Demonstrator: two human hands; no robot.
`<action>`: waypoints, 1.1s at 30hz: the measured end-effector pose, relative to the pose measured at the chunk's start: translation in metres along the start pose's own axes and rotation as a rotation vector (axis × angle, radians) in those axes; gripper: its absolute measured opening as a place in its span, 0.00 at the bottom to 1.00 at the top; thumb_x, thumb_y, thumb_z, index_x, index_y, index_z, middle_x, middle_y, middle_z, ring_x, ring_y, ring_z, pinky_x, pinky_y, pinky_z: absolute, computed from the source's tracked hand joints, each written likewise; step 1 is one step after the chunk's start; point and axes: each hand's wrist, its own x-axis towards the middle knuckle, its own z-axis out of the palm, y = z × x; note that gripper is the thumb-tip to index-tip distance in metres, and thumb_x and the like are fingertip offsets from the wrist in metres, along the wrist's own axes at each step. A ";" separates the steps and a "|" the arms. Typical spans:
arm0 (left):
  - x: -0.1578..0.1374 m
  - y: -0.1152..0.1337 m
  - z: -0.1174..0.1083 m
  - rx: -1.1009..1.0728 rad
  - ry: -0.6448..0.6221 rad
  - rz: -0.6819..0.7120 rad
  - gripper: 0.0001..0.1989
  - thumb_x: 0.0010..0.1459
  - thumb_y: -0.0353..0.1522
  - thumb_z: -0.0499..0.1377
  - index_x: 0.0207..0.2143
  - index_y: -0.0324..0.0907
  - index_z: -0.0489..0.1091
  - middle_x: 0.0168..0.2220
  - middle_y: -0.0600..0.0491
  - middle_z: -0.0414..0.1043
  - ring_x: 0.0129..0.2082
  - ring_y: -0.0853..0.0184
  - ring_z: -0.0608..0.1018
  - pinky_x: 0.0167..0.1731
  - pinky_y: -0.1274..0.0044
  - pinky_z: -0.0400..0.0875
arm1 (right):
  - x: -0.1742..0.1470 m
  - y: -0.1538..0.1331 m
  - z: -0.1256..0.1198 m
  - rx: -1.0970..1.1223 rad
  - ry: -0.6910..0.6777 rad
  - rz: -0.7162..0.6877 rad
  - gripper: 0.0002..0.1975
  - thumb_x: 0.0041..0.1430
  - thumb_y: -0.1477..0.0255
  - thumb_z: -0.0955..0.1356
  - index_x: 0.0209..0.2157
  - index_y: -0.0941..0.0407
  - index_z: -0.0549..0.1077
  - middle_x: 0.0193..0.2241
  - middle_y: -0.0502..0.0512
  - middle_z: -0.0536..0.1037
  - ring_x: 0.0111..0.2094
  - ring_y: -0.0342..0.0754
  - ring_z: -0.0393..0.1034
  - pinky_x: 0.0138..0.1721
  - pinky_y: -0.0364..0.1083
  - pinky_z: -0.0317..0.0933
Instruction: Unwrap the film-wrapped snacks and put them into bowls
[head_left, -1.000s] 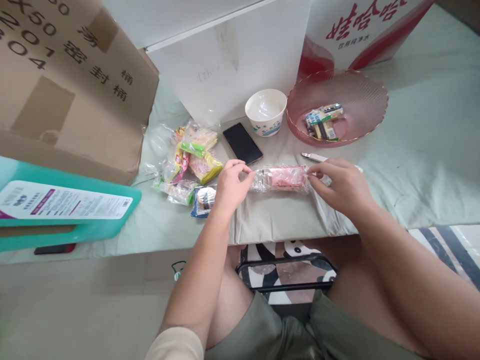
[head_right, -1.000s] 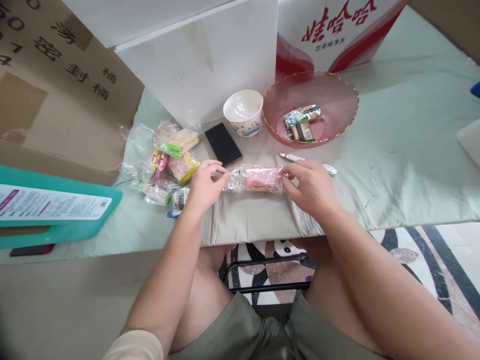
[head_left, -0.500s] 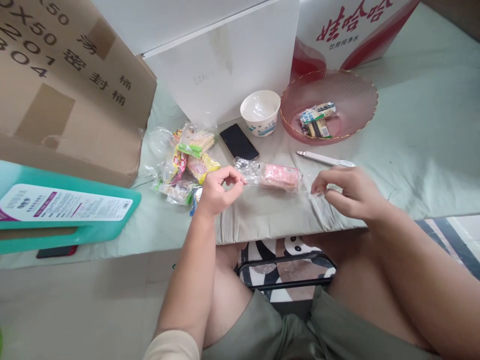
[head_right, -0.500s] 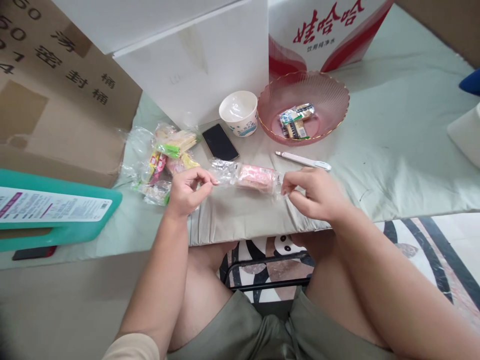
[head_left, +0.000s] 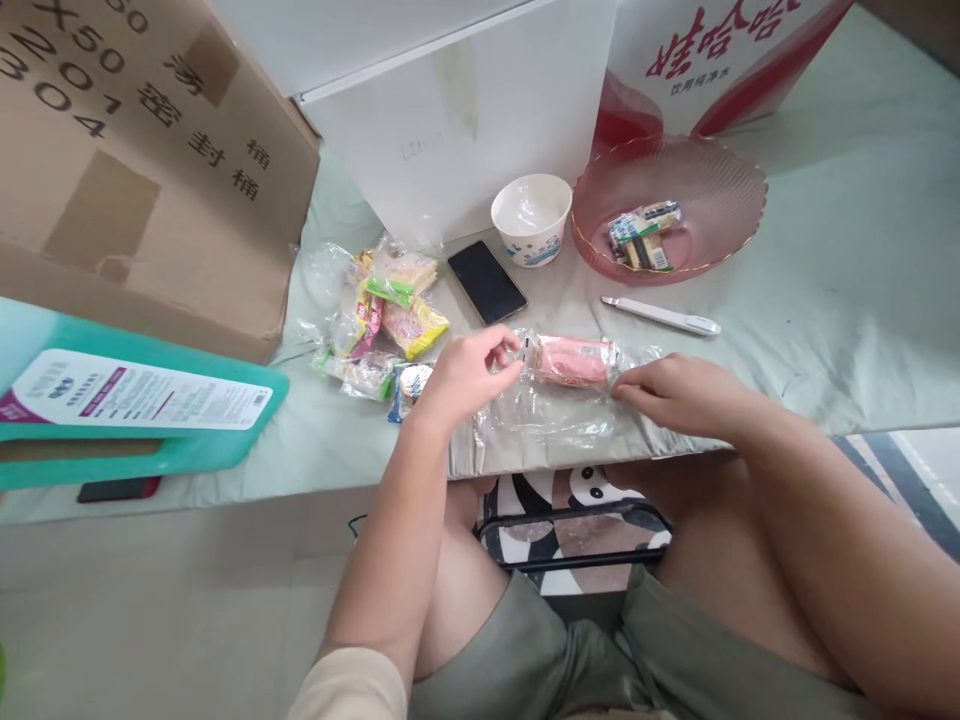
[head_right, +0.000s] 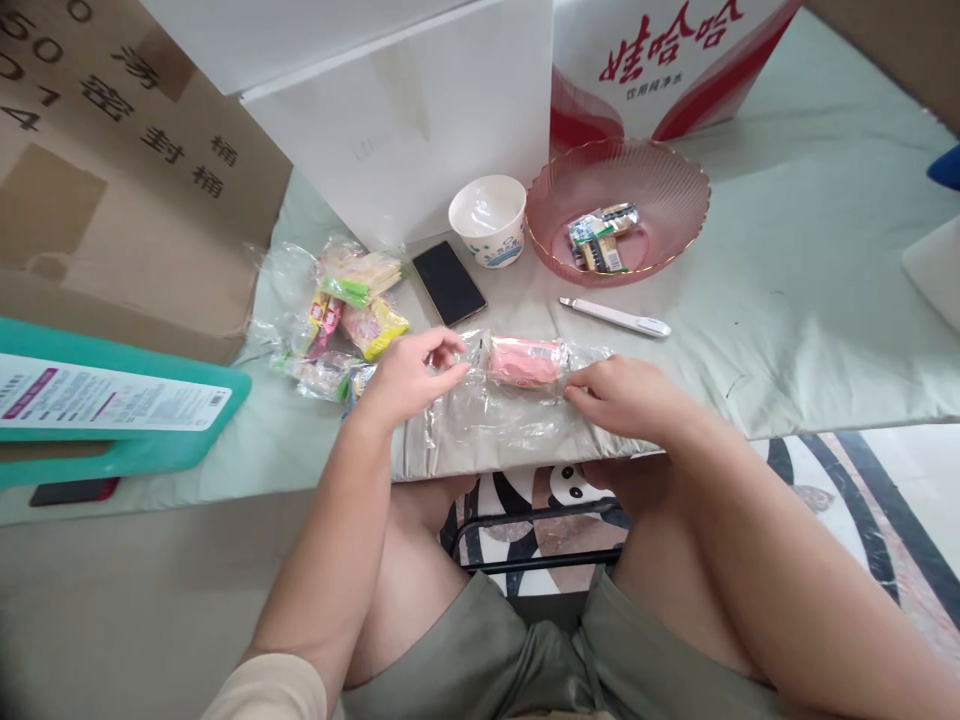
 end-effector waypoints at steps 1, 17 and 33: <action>0.002 -0.001 0.002 0.056 0.060 0.060 0.13 0.52 0.31 0.64 0.42 0.45 0.75 0.46 0.49 0.77 0.49 0.60 0.77 0.50 0.68 0.72 | 0.000 0.002 0.000 -0.025 0.058 0.026 0.17 0.63 0.67 0.61 0.28 0.50 0.80 0.26 0.52 0.81 0.26 0.50 0.72 0.25 0.46 0.53; 0.018 -0.007 0.016 -0.149 0.398 0.040 0.05 0.62 0.28 0.54 0.33 0.45 0.65 0.37 0.53 0.76 0.40 0.67 0.78 0.43 0.75 0.71 | 0.003 -0.046 0.019 0.343 0.457 -0.396 0.09 0.64 0.71 0.63 0.38 0.52 0.75 0.37 0.54 0.83 0.37 0.50 0.79 0.40 0.50 0.71; 0.011 -0.008 0.025 -0.429 0.028 -0.268 0.16 0.57 0.47 0.63 0.30 0.43 0.72 0.28 0.53 0.74 0.29 0.67 0.74 0.29 0.76 0.66 | 0.051 -0.041 0.034 0.031 0.443 -0.115 0.25 0.58 0.69 0.68 0.57 0.54 0.67 0.51 0.66 0.78 0.51 0.64 0.72 0.50 0.58 0.61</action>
